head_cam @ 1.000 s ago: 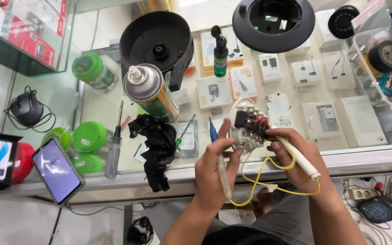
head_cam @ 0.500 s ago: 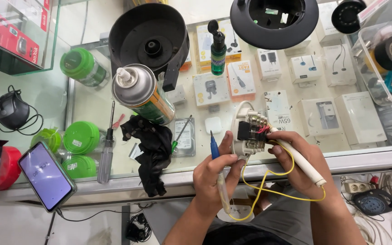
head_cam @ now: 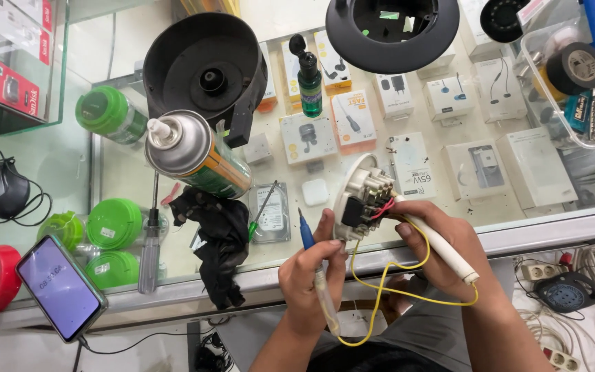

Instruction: Repairing a power socket by stripping wire insulation and connecting them to terminals

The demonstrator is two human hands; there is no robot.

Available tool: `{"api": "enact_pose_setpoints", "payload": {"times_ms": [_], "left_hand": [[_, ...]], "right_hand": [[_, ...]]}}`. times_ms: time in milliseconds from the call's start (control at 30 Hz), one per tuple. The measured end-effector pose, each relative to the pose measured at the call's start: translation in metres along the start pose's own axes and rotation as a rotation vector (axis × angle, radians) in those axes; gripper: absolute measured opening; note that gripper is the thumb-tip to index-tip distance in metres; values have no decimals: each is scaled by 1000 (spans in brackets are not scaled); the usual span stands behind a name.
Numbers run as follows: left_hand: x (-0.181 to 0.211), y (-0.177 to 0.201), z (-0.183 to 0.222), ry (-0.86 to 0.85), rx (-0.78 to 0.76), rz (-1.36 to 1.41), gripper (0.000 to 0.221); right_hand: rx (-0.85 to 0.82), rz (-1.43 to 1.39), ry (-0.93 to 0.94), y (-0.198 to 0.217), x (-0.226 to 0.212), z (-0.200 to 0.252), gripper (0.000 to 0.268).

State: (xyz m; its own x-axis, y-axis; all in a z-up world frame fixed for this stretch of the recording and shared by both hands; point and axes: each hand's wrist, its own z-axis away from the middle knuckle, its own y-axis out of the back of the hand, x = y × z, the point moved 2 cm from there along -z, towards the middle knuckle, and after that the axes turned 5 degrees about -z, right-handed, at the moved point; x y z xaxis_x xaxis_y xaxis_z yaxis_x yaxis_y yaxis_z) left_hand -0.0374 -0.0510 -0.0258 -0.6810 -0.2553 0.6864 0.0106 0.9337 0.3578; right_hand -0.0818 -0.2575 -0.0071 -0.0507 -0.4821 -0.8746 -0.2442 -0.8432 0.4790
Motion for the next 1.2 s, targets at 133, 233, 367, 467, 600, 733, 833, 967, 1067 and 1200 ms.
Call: {"api": "enact_pose_setpoints", "payload": {"times_ms": [133,233,367,467,600,733,833,967,1067,1200], "left_hand": [[0,-4,2,44,29,66,21],[5,-4,-3,76,55,67,23],[5,-6,-2,92,66,30,20],[7,-6,-3,109,77,11,20],[9,-6,-5,119,74,-29,20],[7,-7,-3,114,84,-43,21],[6,-7,-2,77,78,-39,21],[5,-8,-1,39,81,-18,21],[5,-8,0,25,82,-20,22],[9,-8,-4,43,87,-82,20]], "right_hand": [[-10,32,-17,1,1,1,29],[-22,26,-34,1,2,1,27],[-29,28,-43,1,6,2,28],[-34,26,-52,1,7,2,29],[-32,21,-54,2,7,2,29],[-23,4,-40,2,8,2,30],[-24,8,-19,2,6,2,29],[-24,-17,-18,3,3,1,30],[-21,-12,-25,2,6,1,30],[-25,-1,-26,1,9,2,31]]}}
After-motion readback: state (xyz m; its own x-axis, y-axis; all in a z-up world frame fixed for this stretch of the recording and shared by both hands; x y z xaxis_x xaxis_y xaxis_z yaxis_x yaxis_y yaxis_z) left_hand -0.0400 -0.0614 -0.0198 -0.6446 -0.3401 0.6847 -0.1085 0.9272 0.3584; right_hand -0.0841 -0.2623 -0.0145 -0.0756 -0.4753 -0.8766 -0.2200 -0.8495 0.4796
